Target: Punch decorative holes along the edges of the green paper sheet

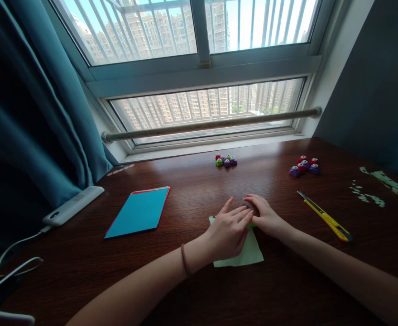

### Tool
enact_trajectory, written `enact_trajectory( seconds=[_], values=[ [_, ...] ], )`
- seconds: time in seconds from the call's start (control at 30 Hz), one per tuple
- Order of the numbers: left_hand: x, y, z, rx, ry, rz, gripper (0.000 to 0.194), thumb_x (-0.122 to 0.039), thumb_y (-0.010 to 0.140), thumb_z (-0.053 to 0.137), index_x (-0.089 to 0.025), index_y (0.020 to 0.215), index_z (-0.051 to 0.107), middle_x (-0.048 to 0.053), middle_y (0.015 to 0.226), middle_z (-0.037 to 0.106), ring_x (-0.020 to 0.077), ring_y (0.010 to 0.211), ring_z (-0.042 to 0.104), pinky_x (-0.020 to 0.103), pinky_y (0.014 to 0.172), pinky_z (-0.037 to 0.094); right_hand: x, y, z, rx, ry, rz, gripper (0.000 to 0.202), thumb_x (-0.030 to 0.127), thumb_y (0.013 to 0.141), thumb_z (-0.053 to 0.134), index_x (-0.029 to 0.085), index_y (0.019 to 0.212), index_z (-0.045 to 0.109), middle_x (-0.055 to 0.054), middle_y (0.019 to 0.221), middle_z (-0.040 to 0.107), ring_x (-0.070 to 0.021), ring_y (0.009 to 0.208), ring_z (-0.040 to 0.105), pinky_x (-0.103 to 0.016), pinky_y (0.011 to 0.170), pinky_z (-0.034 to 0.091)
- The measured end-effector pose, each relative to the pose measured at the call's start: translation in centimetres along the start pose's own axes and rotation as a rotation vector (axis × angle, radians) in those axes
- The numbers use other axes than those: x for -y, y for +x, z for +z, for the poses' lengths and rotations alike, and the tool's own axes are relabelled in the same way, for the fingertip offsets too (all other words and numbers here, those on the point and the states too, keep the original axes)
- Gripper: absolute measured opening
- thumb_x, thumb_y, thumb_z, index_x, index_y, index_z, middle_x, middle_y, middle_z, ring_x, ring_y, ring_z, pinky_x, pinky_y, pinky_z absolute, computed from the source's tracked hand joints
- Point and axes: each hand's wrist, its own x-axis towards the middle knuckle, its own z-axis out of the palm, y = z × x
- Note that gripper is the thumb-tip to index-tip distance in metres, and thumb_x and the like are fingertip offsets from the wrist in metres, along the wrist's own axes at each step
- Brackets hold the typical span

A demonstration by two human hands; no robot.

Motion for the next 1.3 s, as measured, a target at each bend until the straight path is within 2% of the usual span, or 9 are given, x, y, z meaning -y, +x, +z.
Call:
enact_trajectory(
  seconds=[0.2, 0.33, 0.53, 0.7, 0.8, 0.93, 1.07, 1.2, 1.3],
  values=[
    [0.6, -0.2, 0.8, -0.013, -0.102, -0.050, 0.041, -0.024, 0.088, 0.039, -0.017, 0.129, 0.034, 0.008, 0.131, 0.043, 0.0207, 0.126, 0.030, 0.049, 0.107, 0.009, 0.0, -0.6, 0.1, -0.046, 0.056, -0.001, 0.036, 0.029, 0.073, 0.049, 0.012, 0.105, 0.055, -0.011, 0.119, 0.050, -0.0253, 0.118, 0.036, -0.043, 0.101, 0.028],
    [1.2, -0.6, 2.0, -0.053, -0.219, -0.118, 0.065, -0.026, 0.082, 0.053, -0.017, 0.136, 0.017, 0.011, 0.138, 0.031, 0.0212, 0.128, 0.024, 0.046, 0.105, 0.019, 0.3, -0.8, -0.1, -0.071, 0.161, 0.000, 0.039, 0.039, 0.075, 0.054, 0.016, 0.107, 0.055, -0.009, 0.116, 0.052, -0.0246, 0.114, 0.041, -0.042, 0.099, 0.031],
    [1.8, -0.3, 2.2, -0.146, -0.474, -0.244, 0.031, -0.028, 0.081, 0.057, -0.020, 0.110, 0.052, 0.007, 0.111, 0.053, 0.0195, 0.104, 0.048, 0.033, 0.091, 0.039, 0.9, -0.9, -0.6, -0.100, 0.303, 0.052, 0.046, 0.044, 0.070, 0.061, 0.018, 0.107, 0.056, -0.009, 0.114, 0.052, -0.0251, 0.112, 0.044, -0.041, 0.098, 0.032],
    [2.4, 0.0, 1.7, -0.151, -0.592, -0.288, 0.013, -0.026, 0.083, 0.053, -0.019, 0.091, 0.060, 0.004, 0.094, 0.060, 0.0179, 0.092, 0.052, 0.030, 0.085, 0.040, 1.5, -0.7, -1.5, -0.113, 0.505, 0.212, 0.039, 0.042, 0.075, 0.056, 0.018, 0.106, 0.056, -0.008, 0.110, 0.056, -0.0224, 0.105, 0.049, -0.037, 0.094, 0.036],
    [2.5, -0.1, 1.6, -0.146, -0.521, -0.286, 0.020, -0.033, 0.082, 0.055, -0.020, 0.098, 0.059, 0.004, 0.093, 0.060, 0.0186, 0.093, 0.050, 0.032, 0.087, 0.038, 1.8, -0.7, -1.9, -0.156, 0.604, 0.249, 0.035, 0.041, 0.076, 0.055, 0.016, 0.101, 0.057, -0.008, 0.106, 0.058, -0.0217, 0.103, 0.051, -0.035, 0.093, 0.036],
    [1.7, -0.2, 1.8, -0.036, -0.176, -0.152, 0.058, -0.043, 0.075, 0.062, -0.032, 0.127, 0.039, 0.003, 0.107, 0.057, 0.0225, 0.103, 0.044, 0.044, 0.097, 0.025, 1.7, -0.7, -1.9, -0.162, 0.617, 0.247, 0.034, 0.041, 0.075, 0.055, 0.015, 0.098, 0.058, -0.008, 0.103, 0.059, -0.0223, 0.101, 0.052, -0.035, 0.091, 0.038],
    [0.7, -0.4, 1.6, -0.006, 0.008, 0.024, 0.029, -0.033, 0.087, 0.047, -0.037, 0.116, 0.051, 0.000, 0.109, 0.058, 0.0217, 0.110, 0.042, 0.051, 0.102, 0.010, 1.5, -0.8, -1.8, -0.158, 0.605, 0.222, 0.033, 0.041, 0.076, 0.055, 0.016, 0.096, 0.058, -0.008, 0.102, 0.060, -0.0224, 0.099, 0.053, -0.036, 0.091, 0.038],
    [0.6, -0.7, 1.2, -0.119, -0.188, 0.036, 0.019, -0.028, 0.087, 0.048, -0.028, 0.101, 0.061, 0.001, 0.102, 0.063, 0.0192, 0.102, 0.049, 0.044, 0.100, 0.022, 1.5, -0.6, -1.8, -0.205, 0.662, 0.241, 0.031, 0.041, 0.075, 0.055, 0.016, 0.093, 0.059, -0.009, 0.101, 0.061, -0.0230, 0.098, 0.053, -0.036, 0.090, 0.039],
    [1.3, -0.7, 1.2, -0.290, -0.604, -0.145, 0.018, -0.029, 0.084, 0.053, -0.021, 0.099, 0.062, 0.005, 0.099, 0.063, 0.0185, 0.092, 0.054, 0.035, 0.087, 0.039, 1.3, -0.4, -1.9, -0.262, 0.693, 0.276, 0.031, 0.041, 0.073, 0.056, 0.015, 0.090, 0.058, -0.010, 0.100, 0.061, -0.0233, 0.096, 0.054, -0.036, 0.087, 0.041]
  ],
)
